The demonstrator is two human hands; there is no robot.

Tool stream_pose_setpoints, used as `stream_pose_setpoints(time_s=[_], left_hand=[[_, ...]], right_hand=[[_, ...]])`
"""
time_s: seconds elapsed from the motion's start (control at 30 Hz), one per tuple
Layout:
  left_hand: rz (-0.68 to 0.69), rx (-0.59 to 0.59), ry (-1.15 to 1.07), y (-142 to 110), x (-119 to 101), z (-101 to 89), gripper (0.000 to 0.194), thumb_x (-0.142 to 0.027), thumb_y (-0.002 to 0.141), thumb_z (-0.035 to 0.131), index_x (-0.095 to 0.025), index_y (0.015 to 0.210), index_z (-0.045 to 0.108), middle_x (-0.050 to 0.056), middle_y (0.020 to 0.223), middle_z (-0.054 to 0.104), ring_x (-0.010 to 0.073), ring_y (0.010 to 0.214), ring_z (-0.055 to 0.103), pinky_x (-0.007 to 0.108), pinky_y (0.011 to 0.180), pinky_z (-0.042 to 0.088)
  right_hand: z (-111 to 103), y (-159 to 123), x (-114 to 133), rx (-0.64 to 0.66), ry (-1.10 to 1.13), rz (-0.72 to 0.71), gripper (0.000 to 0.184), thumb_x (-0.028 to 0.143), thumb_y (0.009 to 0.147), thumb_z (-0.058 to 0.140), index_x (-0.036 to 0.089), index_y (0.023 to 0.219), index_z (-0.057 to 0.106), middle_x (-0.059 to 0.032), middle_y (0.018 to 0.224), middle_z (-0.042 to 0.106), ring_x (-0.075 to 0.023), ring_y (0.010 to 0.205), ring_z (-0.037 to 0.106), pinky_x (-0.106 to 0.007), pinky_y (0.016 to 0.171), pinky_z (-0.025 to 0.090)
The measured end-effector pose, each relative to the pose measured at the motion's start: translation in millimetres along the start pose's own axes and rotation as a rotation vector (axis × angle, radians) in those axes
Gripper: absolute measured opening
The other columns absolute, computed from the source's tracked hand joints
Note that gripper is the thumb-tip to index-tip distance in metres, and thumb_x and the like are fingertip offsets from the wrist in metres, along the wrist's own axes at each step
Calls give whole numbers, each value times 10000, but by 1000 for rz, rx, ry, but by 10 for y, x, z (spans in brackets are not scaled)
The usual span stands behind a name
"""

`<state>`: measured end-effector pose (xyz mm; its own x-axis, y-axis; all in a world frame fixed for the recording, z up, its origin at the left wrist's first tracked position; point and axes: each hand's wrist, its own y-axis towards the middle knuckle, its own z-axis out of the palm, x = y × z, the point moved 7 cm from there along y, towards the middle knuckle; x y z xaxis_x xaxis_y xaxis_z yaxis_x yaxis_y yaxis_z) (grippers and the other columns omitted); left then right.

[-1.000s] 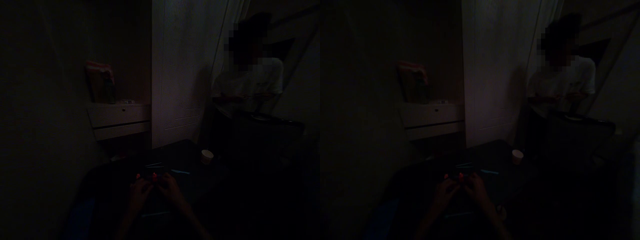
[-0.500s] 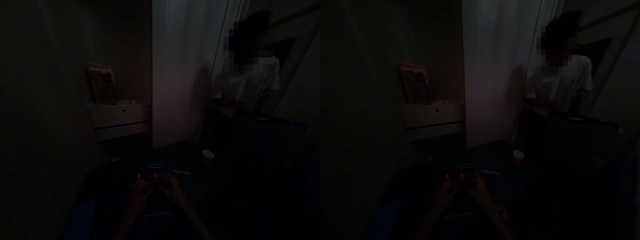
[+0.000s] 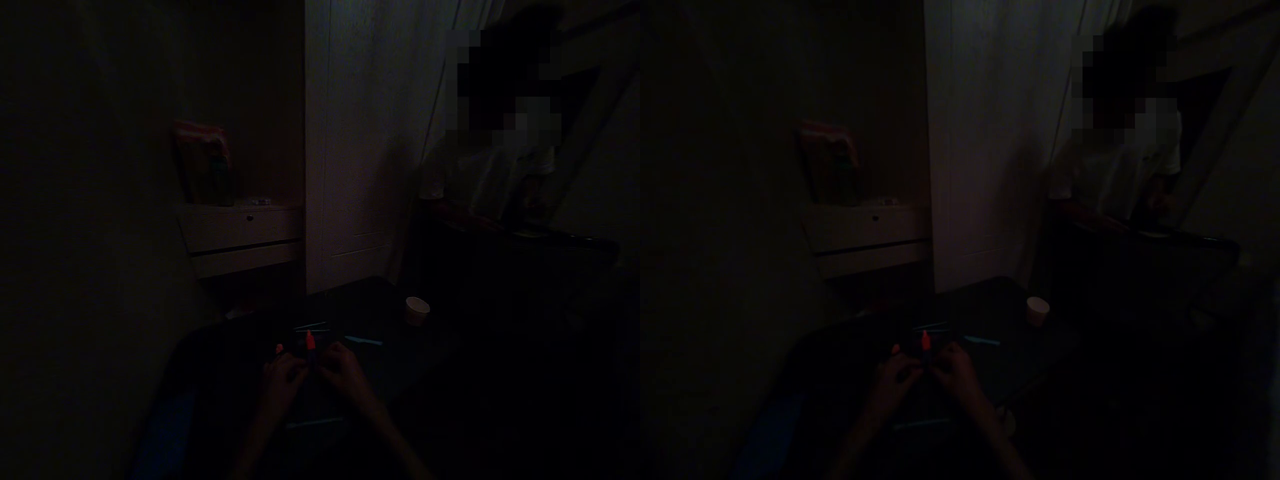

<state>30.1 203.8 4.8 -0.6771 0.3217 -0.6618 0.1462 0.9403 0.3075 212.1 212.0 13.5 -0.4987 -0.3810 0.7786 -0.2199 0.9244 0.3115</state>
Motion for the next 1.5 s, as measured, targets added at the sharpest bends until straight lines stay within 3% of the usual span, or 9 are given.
stream_pose_setpoints(time_s=[0.27, 0.57, 0.77, 0.93, 1.1, 1.5], left_hand=[[5, -1, -5, 9, 7, -17, 294, -472, 990, 710, -181, 992, 753, 44, 1000, 788, 203, 940, 746, 444, 937, 595], [5, -23, -28, 25, 15, -11, 207, -381, 993, 718, -177, 974, 752, 30, 964, 787, 178, 860, 740, 400, 869, 605], [7, -43, -52, 10, -1, -43, 239, -413, 1000, 699, -182, 1028, 751, 46, 1020, 793, 199, 933, 750, 439, 938, 593], [1, -72, -42, -15, -7, -64, 271, -454, 969, 723, -184, 965, 745, 44, 959, 776, 210, 929, 739, 443, 940, 581], [20, -82, -46, -9, -45, -68, 217, -422, 948, 733, -207, 947, 764, 40, 945, 787, 213, 922, 742, 462, 993, 558], [-16, -71, -30, -6, 17, -35, 208, -390, 974, 725, -184, 996, 743, 21, 934, 780, 177, 813, 726, 421, 897, 593]], right_hand=[[-1, -4, -40, -36, 20, -3, 80, 129, 879, 786, 196, 922, 796, -41, 961, 746, -195, 873, 717, -281, 781, 540], [16, 1, -99, -41, 50, 13, 52, 194, 895, 767, 194, 947, 768, -40, 928, 788, -202, 837, 737, -277, 751, 544], [15, -7, -84, -27, 85, 20, 92, 203, 906, 751, 193, 996, 770, -44, 946, 813, -211, 844, 758, -275, 742, 561], [24, -26, -18, -9, 97, -19, 180, 243, 888, 800, 207, 1065, 800, -66, 1007, 829, -252, 917, 770, -328, 824, 580], [33, -7, 35, 3, 115, -74, 165, 317, 974, 737, 233, 1072, 840, -88, 1072, 830, -267, 995, 774, -363, 915, 583], [-3, -32, 16, -24, 175, -53, 214, 340, 995, 712, 232, 1133, 835, -90, 1114, 831, -263, 1025, 781, -360, 925, 596]])
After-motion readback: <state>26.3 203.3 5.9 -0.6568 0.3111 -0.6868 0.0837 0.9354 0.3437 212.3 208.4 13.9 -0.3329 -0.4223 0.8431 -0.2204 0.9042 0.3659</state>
